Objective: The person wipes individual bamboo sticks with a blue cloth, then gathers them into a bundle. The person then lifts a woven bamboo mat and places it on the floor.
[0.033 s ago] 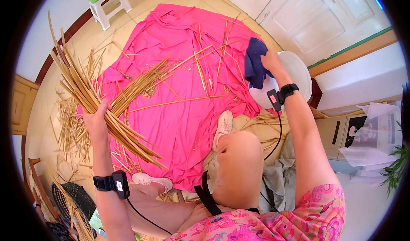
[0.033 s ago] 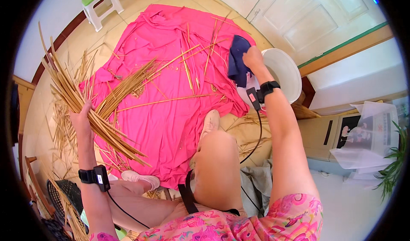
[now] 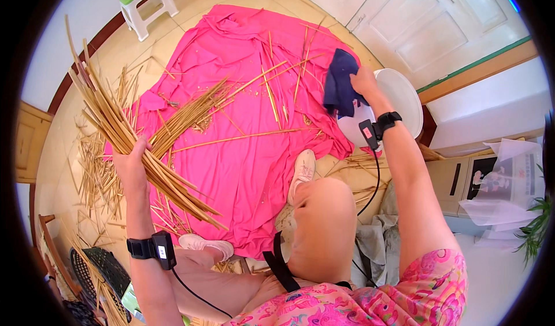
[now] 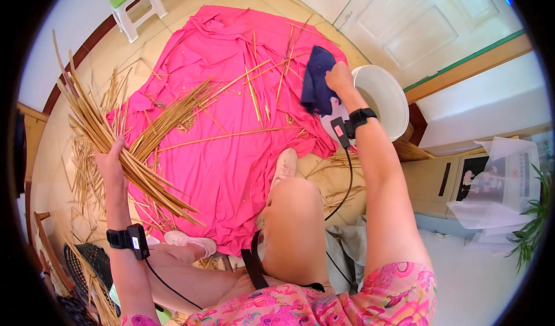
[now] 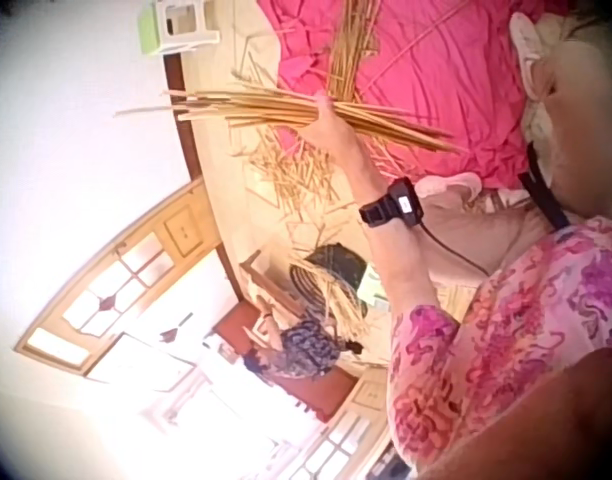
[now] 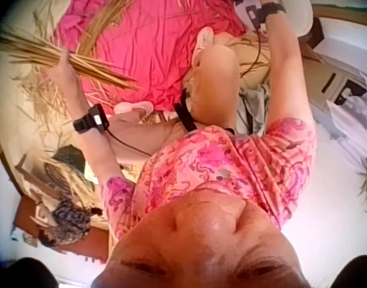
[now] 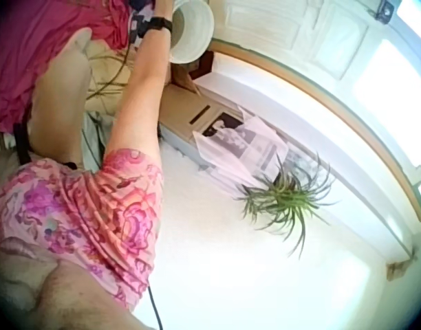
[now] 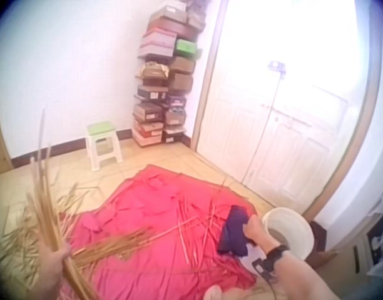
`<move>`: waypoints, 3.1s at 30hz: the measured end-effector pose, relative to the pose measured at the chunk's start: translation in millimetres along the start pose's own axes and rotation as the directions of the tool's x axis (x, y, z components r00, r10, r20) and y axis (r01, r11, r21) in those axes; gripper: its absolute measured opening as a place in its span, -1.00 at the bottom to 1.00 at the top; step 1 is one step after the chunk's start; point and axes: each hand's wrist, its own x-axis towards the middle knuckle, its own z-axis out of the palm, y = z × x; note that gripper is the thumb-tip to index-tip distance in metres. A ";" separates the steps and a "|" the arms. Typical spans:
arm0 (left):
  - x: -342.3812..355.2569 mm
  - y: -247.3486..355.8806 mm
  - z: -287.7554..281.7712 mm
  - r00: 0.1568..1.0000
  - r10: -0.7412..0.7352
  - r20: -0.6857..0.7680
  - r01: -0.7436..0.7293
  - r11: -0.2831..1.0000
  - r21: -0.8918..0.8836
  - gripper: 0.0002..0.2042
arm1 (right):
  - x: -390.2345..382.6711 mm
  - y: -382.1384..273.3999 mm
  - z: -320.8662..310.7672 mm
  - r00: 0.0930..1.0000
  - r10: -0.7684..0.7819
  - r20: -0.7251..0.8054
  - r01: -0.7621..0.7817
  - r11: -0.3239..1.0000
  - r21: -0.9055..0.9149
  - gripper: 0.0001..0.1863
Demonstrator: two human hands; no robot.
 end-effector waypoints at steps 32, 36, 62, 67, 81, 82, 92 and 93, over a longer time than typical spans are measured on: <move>-31.4 39.7 -20.2 0.839 -0.023 0.544 0.417 0.670 -0.614 -0.81 | -296.3 -356.7 -60.1 0.661 -0.743 0.105 -0.250 -0.086 0.964 -0.29; -38.0 42.1 -42.3 0.775 0.001 0.632 0.349 0.833 -0.429 -0.81 | -328.9 -359.6 -74.7 0.673 -0.692 0.261 -0.376 -0.016 0.926 -0.29; -1.2 -41.7 -14.7 0.802 -0.041 0.596 -0.049 0.990 0.134 -0.73 | -410.7 117.0 -288.8 0.739 0.165 -0.653 -0.007 0.971 0.238 -0.63; 6.1 -78.0 -15.5 0.757 -0.088 0.647 -0.137 0.948 0.289 -0.73 | -524.9 210.8 -138.0 0.799 0.563 -0.211 -0.559 0.825 0.081 -0.63; 23.6 -108.4 -101.0 0.836 -0.154 0.526 -0.076 0.918 0.389 -0.77 | -715.9 230.3 41.8 0.445 0.797 0.407 -0.847 0.522 -0.096 -0.71; 20.3 -97.5 -103.4 0.852 -0.118 0.510 -0.074 0.937 0.341 -0.77 | -714.7 220.7 48.3 0.424 0.802 0.422 -0.841 0.521 -0.145 -0.71; -24.6 70.5 -241.0 0.971 0.188 0.147 -0.183 0.982 -0.048 -0.79 | -740.5 278.8 103.4 0.650 0.569 0.503 -0.618 0.781 -0.085 -0.74; -33.5 86.1 -268.4 0.970 0.222 0.098 -0.221 0.975 -0.025 -0.80 | -735.8 261.6 99.6 0.650 0.578 0.493 -0.658 0.753 -0.016 -0.76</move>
